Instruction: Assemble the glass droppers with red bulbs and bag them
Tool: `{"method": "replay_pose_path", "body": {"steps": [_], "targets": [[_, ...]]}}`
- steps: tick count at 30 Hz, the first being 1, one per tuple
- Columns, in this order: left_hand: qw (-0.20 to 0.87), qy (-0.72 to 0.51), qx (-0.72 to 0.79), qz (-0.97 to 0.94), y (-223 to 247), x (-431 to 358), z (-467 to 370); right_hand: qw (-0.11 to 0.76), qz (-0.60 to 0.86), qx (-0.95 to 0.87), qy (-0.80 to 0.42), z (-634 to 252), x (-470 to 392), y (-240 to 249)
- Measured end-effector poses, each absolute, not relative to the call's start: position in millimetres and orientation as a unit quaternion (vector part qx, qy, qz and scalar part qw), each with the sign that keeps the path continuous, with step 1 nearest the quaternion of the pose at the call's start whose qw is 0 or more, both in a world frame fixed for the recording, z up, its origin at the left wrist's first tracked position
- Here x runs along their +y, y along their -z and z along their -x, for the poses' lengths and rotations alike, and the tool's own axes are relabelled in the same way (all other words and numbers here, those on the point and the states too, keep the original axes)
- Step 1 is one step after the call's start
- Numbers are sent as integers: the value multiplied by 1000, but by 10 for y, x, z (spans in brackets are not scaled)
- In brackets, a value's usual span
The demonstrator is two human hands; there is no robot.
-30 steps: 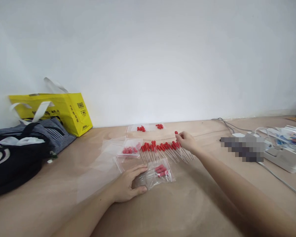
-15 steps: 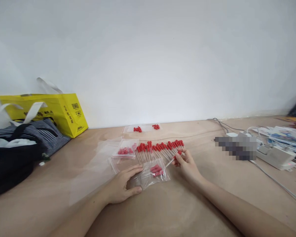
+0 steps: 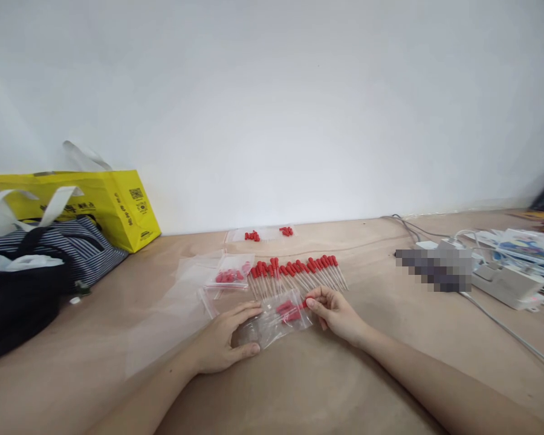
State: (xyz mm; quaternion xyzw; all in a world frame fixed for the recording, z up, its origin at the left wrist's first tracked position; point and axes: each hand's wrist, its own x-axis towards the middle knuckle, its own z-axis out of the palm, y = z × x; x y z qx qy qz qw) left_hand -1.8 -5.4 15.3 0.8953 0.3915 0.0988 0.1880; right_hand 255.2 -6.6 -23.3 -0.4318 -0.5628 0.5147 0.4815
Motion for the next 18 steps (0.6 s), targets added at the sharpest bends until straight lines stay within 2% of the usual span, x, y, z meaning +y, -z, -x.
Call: {"method": "replay_pose_path", "body": {"steps": [7,15,18], "targets": [[193,-100,399,-891,-160,-61,3,386,396,-624,-552,-2550,-115,223],[192,-100,398,-892,-140,-57,17,421,427,-639,-483,-2494,-115,254],[194,-104,398,-890,-149,-61,15,406,436,-658,-460,-2486,-108,256]]}}
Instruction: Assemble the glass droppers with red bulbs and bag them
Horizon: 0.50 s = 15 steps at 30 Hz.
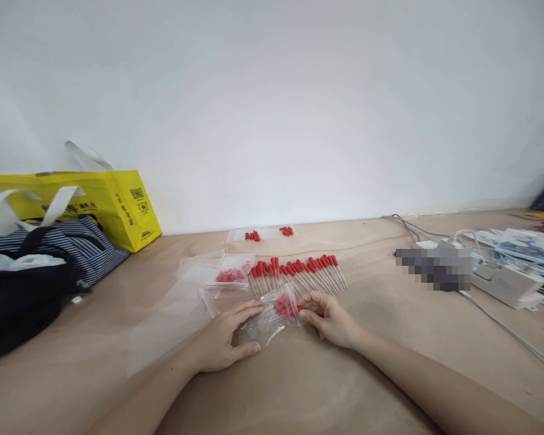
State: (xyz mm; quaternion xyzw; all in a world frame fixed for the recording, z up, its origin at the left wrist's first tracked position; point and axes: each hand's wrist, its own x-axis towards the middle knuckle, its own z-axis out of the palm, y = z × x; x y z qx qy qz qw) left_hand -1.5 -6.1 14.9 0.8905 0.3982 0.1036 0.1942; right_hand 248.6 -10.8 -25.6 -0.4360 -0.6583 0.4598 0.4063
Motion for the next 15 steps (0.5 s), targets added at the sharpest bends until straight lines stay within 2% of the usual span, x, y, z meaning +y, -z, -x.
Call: {"method": "replay_pose_path", "body": {"steps": [4,11,15], "targets": [[189,-102,395,-893,-157,-59,11,348,449,-672,-475,-2485,-87,230],[190,-103,391,-895,-174,-63,-2,391,467,-693,-386,-2462,-76,212],[193,-103,395,-892,-169,-64,7,357,452,-698,-426,-2482,-61,225]]}}
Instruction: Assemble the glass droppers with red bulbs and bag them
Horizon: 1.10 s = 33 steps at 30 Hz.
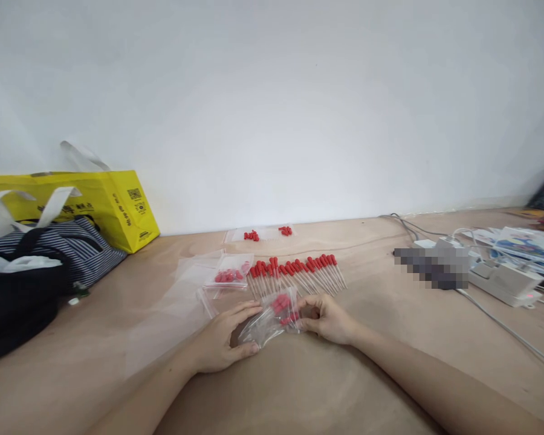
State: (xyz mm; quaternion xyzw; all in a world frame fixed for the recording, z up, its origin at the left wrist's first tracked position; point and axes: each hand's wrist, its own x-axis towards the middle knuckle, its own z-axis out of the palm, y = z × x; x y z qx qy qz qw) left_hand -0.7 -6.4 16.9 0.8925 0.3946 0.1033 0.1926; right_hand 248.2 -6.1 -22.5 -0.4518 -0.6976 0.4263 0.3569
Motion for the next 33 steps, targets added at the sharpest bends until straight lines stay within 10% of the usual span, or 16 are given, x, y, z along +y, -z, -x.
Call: {"method": "replay_pose_path", "body": {"steps": [33], "targets": [[215,-116,384,-891,-104,-63,64,267,735,-619,-76,-2367,740,-143]]}}
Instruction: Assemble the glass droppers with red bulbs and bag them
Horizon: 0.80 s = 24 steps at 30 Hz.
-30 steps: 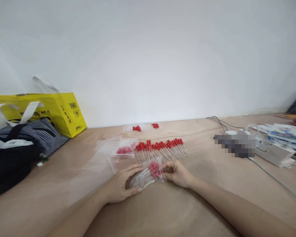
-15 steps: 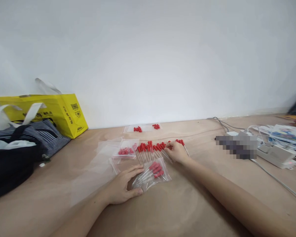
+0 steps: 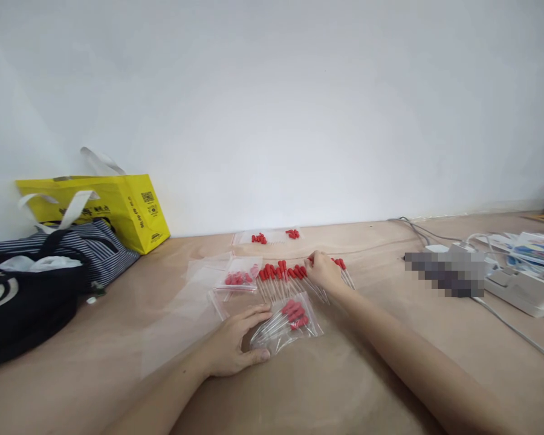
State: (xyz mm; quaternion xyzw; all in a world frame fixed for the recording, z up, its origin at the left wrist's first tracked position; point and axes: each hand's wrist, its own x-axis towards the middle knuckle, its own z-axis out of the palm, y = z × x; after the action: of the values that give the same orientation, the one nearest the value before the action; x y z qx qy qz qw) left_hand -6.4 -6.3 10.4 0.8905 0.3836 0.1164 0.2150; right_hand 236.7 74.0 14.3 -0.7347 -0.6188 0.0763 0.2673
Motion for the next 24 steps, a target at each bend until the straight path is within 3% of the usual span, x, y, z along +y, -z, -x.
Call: {"method": "replay_pose_path", "body": {"steps": [2,6,9,15,24], "targets": [[213,-114,387,-890,-120,-75,52,316,696,-638,-96,-2486,641,-176],[206,-119,391,-889,-128,-79,37,547,517,-625,-208,-2737,398,-154],[201,-121,393,-889,-112,-65,38,628,487,-545,-268,-2808,247,-51],[194,-108,403,-888,-116,-67,27,653,501,-424,-378,-2668,140,185],[182,-121,416,-883,-110,-79,-4,601,417,-390,-560,-2461,-89,240]]}}
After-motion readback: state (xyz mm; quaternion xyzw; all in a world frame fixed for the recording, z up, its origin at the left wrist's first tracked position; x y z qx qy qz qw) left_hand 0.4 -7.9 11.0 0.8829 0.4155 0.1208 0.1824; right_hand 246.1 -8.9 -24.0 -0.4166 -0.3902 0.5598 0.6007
